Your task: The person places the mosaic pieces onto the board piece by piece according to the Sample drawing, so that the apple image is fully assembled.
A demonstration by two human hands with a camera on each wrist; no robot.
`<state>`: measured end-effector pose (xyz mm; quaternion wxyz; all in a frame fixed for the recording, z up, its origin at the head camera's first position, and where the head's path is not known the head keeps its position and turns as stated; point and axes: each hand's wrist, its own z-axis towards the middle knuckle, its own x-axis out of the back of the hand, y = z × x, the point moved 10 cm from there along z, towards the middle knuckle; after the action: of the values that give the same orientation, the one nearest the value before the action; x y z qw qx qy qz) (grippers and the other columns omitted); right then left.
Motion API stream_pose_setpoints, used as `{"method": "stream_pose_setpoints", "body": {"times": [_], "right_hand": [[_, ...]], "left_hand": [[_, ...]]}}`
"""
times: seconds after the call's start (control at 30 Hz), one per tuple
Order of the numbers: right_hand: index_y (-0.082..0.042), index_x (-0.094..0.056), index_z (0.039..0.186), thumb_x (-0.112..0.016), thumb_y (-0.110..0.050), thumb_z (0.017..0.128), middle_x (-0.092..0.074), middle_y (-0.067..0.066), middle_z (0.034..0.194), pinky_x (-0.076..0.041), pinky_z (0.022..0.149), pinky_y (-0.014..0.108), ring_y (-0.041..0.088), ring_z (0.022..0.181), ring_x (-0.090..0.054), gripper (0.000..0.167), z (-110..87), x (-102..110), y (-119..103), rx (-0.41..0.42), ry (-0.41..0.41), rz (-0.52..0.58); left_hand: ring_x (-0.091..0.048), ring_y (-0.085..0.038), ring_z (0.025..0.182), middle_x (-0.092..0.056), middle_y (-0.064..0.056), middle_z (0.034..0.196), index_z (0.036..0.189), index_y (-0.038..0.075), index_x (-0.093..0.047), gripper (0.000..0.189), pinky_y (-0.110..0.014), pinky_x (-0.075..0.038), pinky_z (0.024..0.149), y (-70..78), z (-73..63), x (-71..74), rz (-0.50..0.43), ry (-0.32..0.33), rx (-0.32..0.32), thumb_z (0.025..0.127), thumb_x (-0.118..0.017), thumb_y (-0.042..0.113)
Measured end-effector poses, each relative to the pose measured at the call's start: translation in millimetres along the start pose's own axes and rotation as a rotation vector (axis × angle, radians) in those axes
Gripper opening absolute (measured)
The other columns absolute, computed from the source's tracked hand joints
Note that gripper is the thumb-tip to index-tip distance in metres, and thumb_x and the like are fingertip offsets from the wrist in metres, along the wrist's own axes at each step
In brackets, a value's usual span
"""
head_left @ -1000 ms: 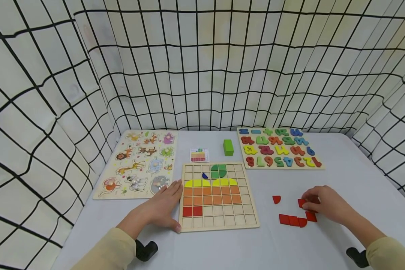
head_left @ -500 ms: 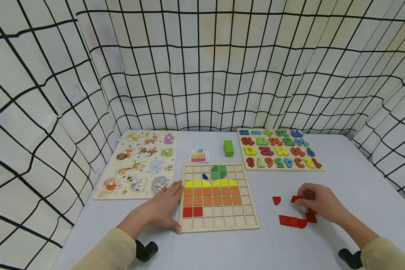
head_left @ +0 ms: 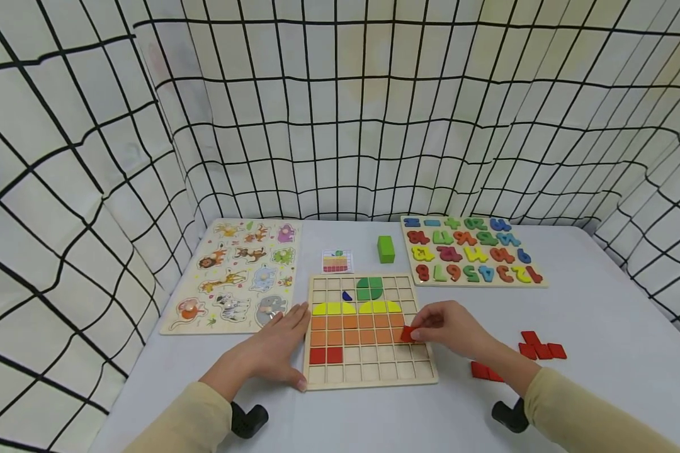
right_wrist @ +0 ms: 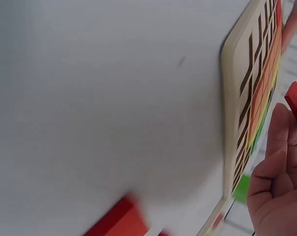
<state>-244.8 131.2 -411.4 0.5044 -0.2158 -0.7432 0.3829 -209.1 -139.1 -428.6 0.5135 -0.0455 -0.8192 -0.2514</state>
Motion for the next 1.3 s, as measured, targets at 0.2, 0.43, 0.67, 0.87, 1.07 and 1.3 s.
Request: {"method": "stream_pose_setpoints", "body": {"times": [0.2, 0.43, 0.67, 0.87, 1.07, 1.3], "right_hand": [[-0.009, -0.078, 0.094, -0.08, -0.018, 0.09, -0.076, -0.001, 0.088, -0.056, 0.072, 0.021, 0.012, 0.078, -0.064, 0.01, 17.5, -40, -26, 0.028, -0.062, -0.032], [-0.014, -0.079, 0.088, -0.081, -0.018, 0.088, -0.073, -0.006, 0.081, -0.055, 0.067, 0.02, 0.011, 0.077, -0.062, 0.005, 28.1, -75, -50, 0.073, -0.116, -0.099], [-0.014, -0.078, 0.086, -0.08, -0.015, 0.088, -0.071, -0.007, 0.078, -0.052, 0.064, 0.02, 0.012, 0.075, -0.059, 0.003, 29.6, -88, -64, 0.104, -0.124, -0.143], [-0.017, -0.078, 0.084, -0.08, -0.015, 0.089, -0.068, -0.009, 0.076, -0.05, 0.065, 0.021, 0.013, 0.08, -0.056, 0.006, 29.4, -91, -69, 0.109, -0.101, -0.243], [-0.017, -0.077, 0.082, -0.081, -0.016, 0.088, -0.067, -0.011, 0.072, -0.049, 0.065, 0.021, 0.011, 0.078, -0.055, 0.008, 31.1, -95, -72, 0.137, -0.099, -0.312], [-0.016, -0.078, 0.082, -0.081, -0.015, 0.088, -0.067, -0.011, 0.072, -0.049, 0.066, 0.02, 0.01, 0.076, -0.056, 0.007, 28.7, -95, -77, 0.156, -0.09, -0.332]], "left_hand": [[-0.014, -0.036, 0.16, -0.016, -0.021, 0.171, 0.159, -0.007, -0.024, 0.123, -0.055, -0.013, 0.13, 0.0, 0.7, -0.8, 0.006, 0.001, -0.002, 0.07, -0.093, 0.044], [-0.014, -0.036, 0.16, -0.016, -0.021, 0.171, 0.159, -0.007, -0.024, 0.123, -0.055, -0.013, 0.13, -0.1, 1.3, -1.1, 0.012, 0.002, -0.002, 0.07, -0.093, 0.044], [-0.013, -0.036, 0.16, -0.016, -0.021, 0.171, 0.159, -0.007, -0.024, 0.123, -0.055, -0.012, 0.13, 0.7, 1.1, 0.1, 0.004, 0.001, -0.006, 0.07, -0.093, 0.044], [-0.014, -0.038, 0.159, -0.016, -0.022, 0.17, 0.158, -0.009, -0.024, 0.125, -0.056, -0.014, 0.13, 3.8, -0.6, 1.9, 0.004, 0.006, -0.024, 0.069, -0.093, 0.045], [-0.014, -0.037, 0.159, -0.016, -0.022, 0.17, 0.158, -0.009, -0.024, 0.124, -0.056, -0.014, 0.13, 4.0, -1.1, 2.0, 0.007, 0.004, -0.023, 0.07, -0.092, 0.045], [-0.015, -0.039, 0.159, -0.017, -0.023, 0.17, 0.157, -0.01, -0.024, 0.124, -0.056, -0.014, 0.129, 4.5, -2.1, 2.2, 0.001, 0.008, -0.026, 0.069, -0.093, 0.044]]}}
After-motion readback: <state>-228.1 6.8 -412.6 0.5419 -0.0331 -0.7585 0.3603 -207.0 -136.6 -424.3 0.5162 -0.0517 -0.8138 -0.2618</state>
